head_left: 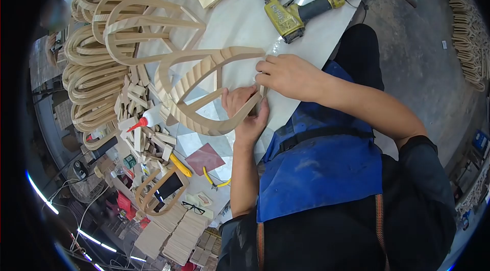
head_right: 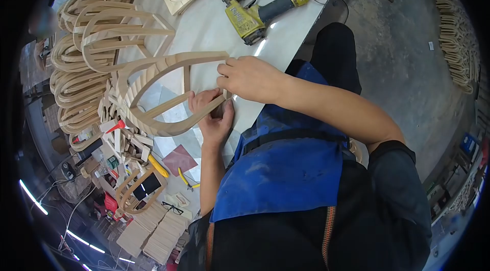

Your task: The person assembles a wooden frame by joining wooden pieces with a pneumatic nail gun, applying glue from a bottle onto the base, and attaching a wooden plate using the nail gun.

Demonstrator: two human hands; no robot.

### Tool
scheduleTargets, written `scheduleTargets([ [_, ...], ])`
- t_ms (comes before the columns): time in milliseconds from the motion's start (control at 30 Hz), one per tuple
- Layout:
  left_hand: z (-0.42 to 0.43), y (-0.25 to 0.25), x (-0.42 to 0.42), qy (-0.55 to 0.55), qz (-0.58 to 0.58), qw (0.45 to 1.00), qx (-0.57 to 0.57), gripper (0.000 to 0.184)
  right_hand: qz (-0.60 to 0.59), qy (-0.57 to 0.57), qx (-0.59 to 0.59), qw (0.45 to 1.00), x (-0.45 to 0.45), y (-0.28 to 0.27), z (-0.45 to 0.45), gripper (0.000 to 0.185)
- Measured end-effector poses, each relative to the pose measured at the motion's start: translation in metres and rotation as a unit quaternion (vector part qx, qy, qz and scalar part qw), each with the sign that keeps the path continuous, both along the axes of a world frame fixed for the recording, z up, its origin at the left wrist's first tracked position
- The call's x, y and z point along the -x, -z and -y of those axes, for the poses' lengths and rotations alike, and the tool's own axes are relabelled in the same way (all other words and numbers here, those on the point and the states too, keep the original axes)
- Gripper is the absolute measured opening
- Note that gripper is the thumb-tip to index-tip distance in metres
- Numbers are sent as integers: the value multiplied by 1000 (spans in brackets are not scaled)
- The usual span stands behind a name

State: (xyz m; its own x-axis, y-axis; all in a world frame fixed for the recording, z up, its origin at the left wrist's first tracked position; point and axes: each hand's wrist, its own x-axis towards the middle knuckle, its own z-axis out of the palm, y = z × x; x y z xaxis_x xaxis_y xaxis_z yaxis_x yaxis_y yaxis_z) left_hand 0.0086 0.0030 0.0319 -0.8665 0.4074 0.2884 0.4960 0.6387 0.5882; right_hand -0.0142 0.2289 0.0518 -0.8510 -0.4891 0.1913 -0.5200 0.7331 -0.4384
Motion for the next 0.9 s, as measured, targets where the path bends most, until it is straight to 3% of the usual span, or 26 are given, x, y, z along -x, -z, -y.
scheduleTargets([
  [900,3,4,3,8,-14,1000,1,35,-26,-10,44,999,9,16,9,10],
])
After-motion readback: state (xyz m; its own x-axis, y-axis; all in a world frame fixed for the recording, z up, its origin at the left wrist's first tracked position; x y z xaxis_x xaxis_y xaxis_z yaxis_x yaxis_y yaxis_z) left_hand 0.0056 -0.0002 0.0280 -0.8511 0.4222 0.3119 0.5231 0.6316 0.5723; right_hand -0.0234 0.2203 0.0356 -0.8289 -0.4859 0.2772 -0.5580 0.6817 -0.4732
